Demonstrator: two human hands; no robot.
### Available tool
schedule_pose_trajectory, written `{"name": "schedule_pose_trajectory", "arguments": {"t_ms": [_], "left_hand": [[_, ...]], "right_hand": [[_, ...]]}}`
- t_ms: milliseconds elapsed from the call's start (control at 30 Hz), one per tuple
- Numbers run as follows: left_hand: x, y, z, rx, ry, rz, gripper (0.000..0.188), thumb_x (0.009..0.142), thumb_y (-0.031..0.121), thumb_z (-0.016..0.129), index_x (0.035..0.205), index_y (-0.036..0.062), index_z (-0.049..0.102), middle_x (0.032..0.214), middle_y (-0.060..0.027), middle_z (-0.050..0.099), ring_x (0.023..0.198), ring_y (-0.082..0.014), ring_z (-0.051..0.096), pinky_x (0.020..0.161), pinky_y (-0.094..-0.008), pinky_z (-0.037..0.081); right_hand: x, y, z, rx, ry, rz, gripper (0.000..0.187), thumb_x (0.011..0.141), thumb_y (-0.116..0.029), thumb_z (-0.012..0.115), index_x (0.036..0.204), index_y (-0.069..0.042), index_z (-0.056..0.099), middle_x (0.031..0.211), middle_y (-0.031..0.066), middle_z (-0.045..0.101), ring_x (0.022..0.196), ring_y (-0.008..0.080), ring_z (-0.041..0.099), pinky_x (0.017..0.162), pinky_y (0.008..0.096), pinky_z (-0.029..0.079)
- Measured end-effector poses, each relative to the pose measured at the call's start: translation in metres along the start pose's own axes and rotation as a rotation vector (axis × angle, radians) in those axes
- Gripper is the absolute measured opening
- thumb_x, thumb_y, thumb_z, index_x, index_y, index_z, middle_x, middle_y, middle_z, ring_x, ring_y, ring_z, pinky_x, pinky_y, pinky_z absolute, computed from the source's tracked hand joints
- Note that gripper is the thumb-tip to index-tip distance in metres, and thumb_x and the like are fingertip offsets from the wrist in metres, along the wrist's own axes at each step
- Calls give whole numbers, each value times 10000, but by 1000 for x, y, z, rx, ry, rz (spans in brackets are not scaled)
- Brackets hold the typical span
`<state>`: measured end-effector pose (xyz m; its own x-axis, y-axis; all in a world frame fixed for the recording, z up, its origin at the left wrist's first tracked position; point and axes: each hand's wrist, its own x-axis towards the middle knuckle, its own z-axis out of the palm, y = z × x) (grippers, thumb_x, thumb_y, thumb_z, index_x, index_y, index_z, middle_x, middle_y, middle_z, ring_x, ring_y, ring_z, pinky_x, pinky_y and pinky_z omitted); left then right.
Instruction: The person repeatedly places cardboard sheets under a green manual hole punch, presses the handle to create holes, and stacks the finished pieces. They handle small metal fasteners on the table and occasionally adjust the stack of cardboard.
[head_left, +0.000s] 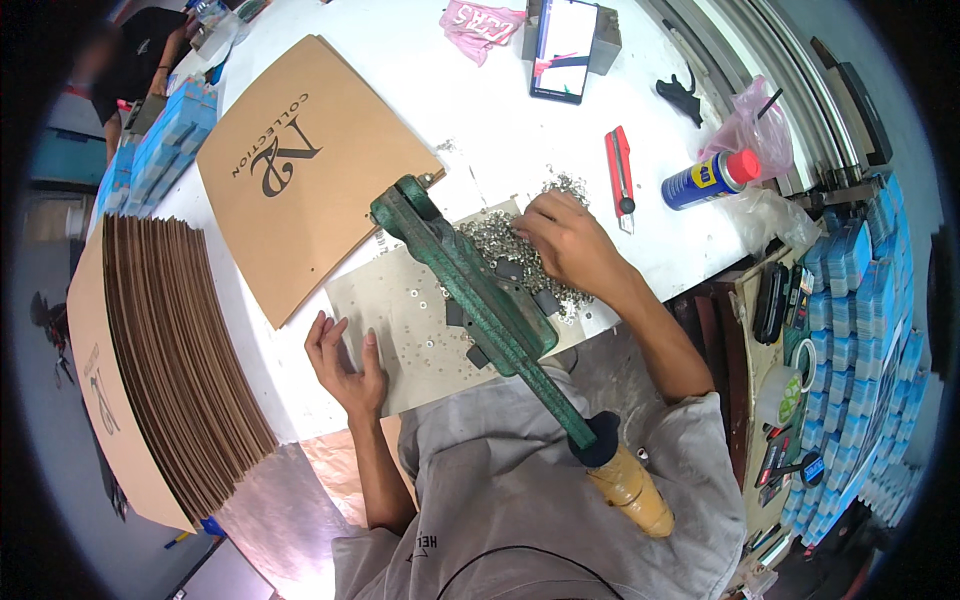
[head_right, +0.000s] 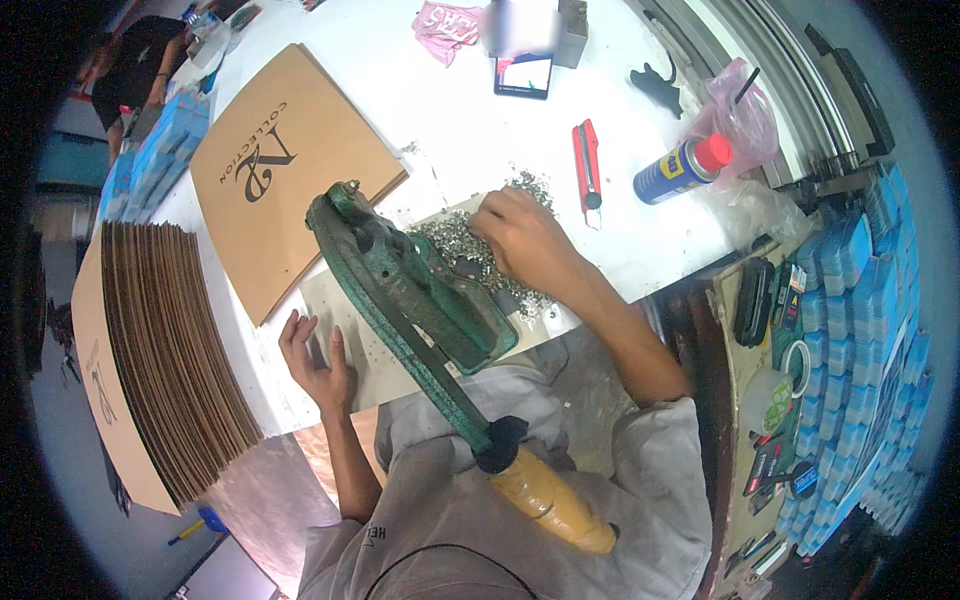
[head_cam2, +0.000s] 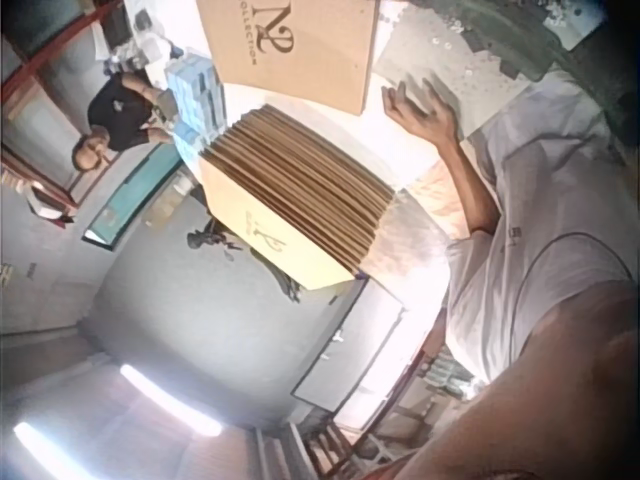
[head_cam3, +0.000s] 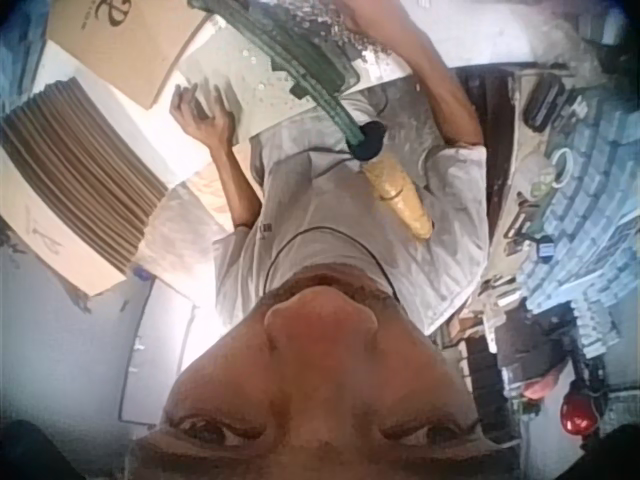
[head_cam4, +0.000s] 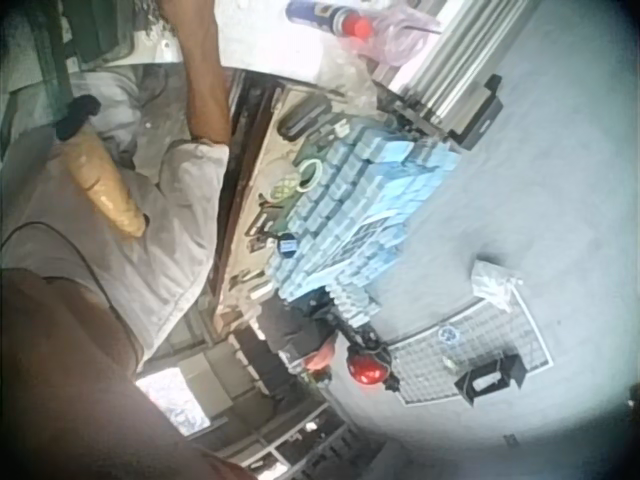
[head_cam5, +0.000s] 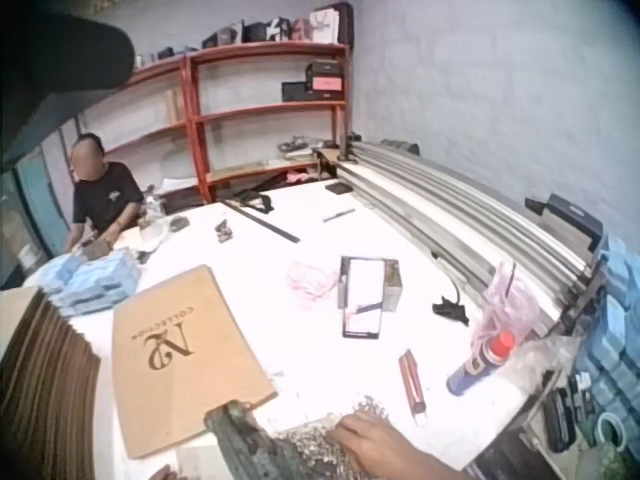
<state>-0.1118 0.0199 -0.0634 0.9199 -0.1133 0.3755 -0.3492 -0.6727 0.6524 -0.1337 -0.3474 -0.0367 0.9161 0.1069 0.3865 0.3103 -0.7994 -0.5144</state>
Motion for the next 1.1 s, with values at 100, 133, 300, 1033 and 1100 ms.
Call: {"name": "schedule_pose_trajectory", "arguments": {"t_ms": [100,133,300,1033,1100], "left_hand": [[1,1,-1,3,-7,13,341,844,59,780,1172,10,701,1405,-236,552,1263,-386,583,1080,-475,478],[0,0,0,-20,-4,18,341,844,56,780,1172,7,700,1404,-237,552,1263,-384,584,1074,-470,482],[2,-3,-5,-89,-1,50,340,845,45,789,1167,-18,698,1384,-237,565,1258,-371,592,1044,-448,502],[91,-12,3,-132,-119,323,317,854,188,822,1110,33,717,1180,-162,691,1134,-348,625,990,-446,473],[90,-16,-2,-115,-173,285,329,877,250,804,1118,43,717,1205,-159,682,1185,-336,600,1034,-472,438]], "right_hand": [[0,-12,-2,146,58,110,207,832,77,718,1024,2,741,932,139,665,878,299,671,776,392,547],[1,-15,-2,204,64,173,193,841,80,718,1016,2,742,933,141,673,859,293,677,765,380,547],[-2,-19,-3,436,94,327,163,906,13,726,1064,-20,750,948,138,725,849,251,724,767,351,562],[1,-26,42,592,142,477,150,942,-44,748,1089,-20,765,947,33,757,845,86,661,776,268,525],[3,-38,49,582,133,424,154,960,-79,739,1100,-25,770,929,39,760,836,91,657,783,276,524]]}}
